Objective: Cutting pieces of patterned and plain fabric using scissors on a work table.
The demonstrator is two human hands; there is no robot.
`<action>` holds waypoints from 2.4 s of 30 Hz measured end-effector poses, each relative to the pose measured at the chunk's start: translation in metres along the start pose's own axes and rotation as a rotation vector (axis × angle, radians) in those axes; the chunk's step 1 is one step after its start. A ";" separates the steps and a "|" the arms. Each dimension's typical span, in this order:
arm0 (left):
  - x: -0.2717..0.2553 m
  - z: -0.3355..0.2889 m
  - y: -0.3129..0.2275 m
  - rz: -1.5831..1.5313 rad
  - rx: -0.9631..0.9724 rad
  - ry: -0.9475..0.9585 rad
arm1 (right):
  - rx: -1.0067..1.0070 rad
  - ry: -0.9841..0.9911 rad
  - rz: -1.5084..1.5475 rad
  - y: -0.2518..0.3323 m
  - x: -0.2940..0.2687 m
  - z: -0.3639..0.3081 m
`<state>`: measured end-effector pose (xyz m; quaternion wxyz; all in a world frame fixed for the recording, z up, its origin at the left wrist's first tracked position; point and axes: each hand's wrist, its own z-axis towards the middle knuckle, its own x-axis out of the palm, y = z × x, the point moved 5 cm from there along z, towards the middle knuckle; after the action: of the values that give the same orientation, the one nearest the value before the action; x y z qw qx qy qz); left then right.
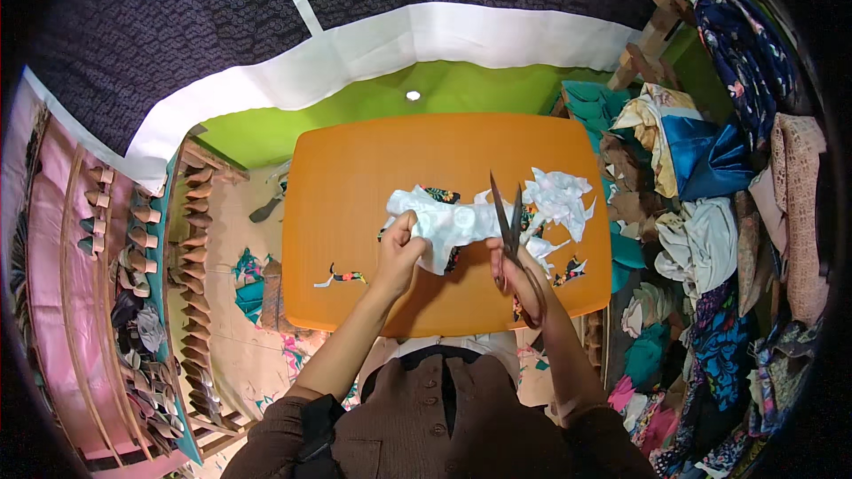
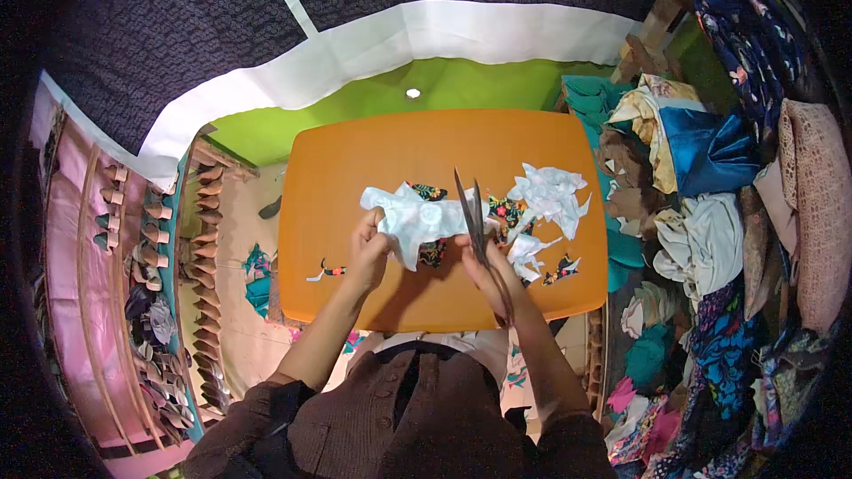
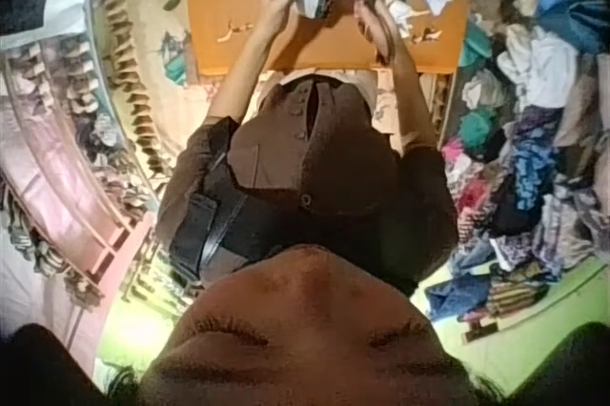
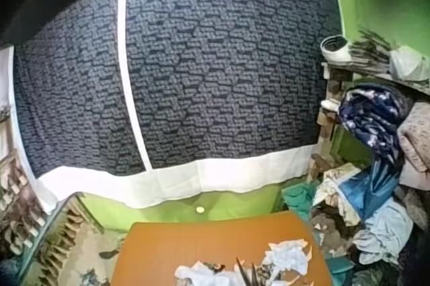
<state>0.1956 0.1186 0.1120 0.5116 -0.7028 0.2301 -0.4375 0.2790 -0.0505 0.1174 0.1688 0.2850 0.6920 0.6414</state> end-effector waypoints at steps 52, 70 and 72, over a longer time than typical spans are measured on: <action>0.032 -0.023 -0.011 0.177 -0.046 0.105 | 0.337 0.352 0.144 -0.012 0.027 -0.040; 0.042 -0.026 -0.008 0.215 -0.131 0.230 | 0.261 0.235 0.467 -0.015 0.049 -0.038; 0.045 -0.026 -0.012 0.152 -0.055 0.214 | 0.264 0.231 0.522 -0.022 0.050 -0.039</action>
<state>0.1948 0.0749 0.1421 0.4962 -0.6465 0.3479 -0.4635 0.2128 -0.0514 0.1067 -0.1198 0.3978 0.6871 0.5960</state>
